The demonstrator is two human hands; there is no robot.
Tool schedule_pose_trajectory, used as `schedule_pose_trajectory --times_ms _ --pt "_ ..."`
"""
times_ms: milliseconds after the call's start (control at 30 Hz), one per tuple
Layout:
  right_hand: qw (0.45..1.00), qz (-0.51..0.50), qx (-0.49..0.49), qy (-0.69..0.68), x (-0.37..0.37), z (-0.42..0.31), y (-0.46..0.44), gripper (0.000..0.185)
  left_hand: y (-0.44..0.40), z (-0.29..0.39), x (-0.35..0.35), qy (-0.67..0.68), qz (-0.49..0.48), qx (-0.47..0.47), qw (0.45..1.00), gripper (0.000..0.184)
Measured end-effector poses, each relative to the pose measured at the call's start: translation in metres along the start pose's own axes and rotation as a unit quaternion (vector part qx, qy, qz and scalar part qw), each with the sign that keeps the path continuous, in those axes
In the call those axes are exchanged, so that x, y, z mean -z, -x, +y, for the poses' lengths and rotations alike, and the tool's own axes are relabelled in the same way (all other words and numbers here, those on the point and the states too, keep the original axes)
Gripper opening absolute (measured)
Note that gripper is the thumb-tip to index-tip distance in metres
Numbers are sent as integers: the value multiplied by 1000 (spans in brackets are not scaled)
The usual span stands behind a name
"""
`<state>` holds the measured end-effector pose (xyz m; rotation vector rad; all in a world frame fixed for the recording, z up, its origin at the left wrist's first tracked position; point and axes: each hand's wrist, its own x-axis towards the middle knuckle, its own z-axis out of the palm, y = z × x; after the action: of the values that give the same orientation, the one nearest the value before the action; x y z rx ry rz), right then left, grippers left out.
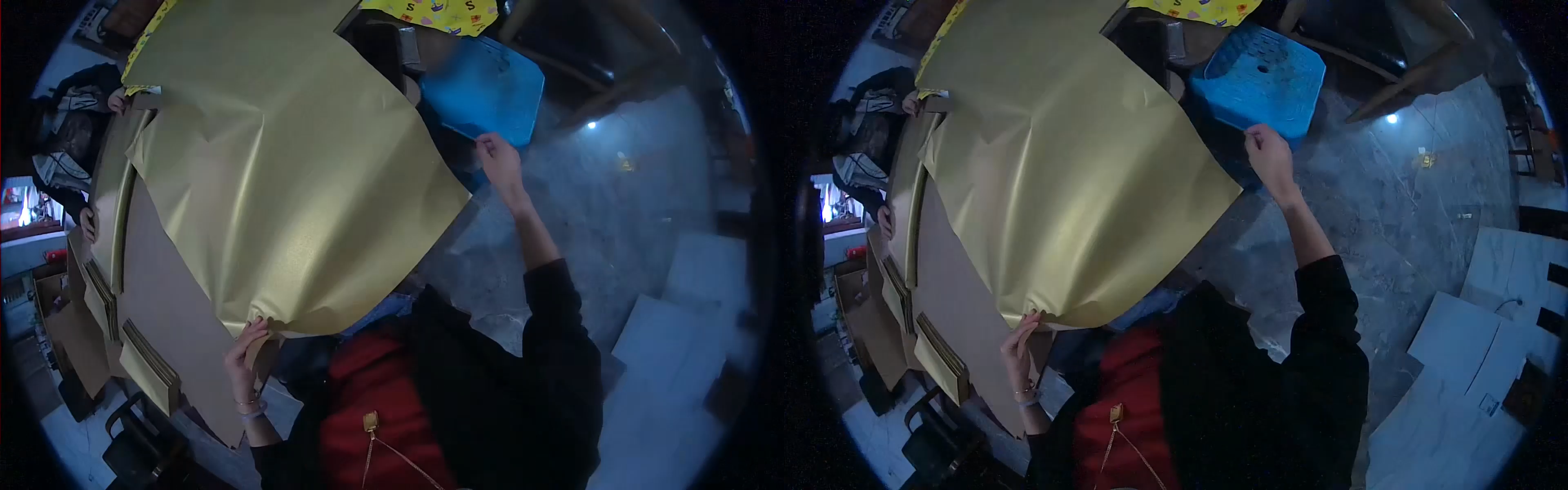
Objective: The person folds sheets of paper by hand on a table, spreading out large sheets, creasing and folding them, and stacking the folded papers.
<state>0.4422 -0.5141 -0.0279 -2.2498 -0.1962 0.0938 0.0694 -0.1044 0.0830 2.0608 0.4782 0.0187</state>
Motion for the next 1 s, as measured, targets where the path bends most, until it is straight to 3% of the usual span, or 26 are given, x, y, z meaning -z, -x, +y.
schedule_pose_trajectory --times_ms 67,100,167,267,300,400,433,500,533,567,633,700,733,767,833,867,1000 --pt "988 -37 -145 -36 13 -15 9 28 0 -2 0 9 6 11 1000 20" --pt "988 -37 -144 -36 7 -10 7 28 0 -2 -1 15 3 -2 1000 21" --pt "993 -29 -14 -113 -18 3 9 38 0 -2 0 19 -6 -16 1000 21" --pt "980 -77 5 -183 -39 -12 6 40 -1 0 1 18 -4 1 1000 21" --pt "979 -119 -47 -158 -40 -19 3 37 -1 1 0 25 -6 -4 1000 22" --pt "960 -198 -36 -193 -47 5 -8 35 1 1 0 23 -2 -5 1000 23" --pt "957 -163 -23 -241 -47 11 -4 27 1 0 0 15 -3 2 1000 23" --pt "977 -69 -2 -201 -44 41 -2 23 1 5 -1 21 8 3 1000 24" --pt "999 -14 47 -12 -35 43 6 24 1 6 -2 27 10 3 1000 24" --pt "979 44 94 177 -27 39 15 26 1 5 -1 29 19 1 999 24" --pt "999 2 -48 25 -19 27 23 25 1 3 -2 63 15 21 998 24" --pt "998 52 -26 27 -26 27 33 29 1 8 -1 62 14 21 998 23" --pt "992 22 -59 -111 -36 46 33 33 0 11 0 57 4 24 998 22" --pt "965 -18 -87 -247 -43 64 30 37 -1 14 -1 60 31 19 998 22" --pt "900 -106 -195 -375 -41 68 40 42 2 20 -2 56 9 -1 998 20" --pt "889 -129 -201 -390 -37 55 45 41 4 23 -2 58 38 -5 998 20" --pt "925 -100 -78 -357 -9 -34 70 41 10 26 5 77 21 -43 996 19"
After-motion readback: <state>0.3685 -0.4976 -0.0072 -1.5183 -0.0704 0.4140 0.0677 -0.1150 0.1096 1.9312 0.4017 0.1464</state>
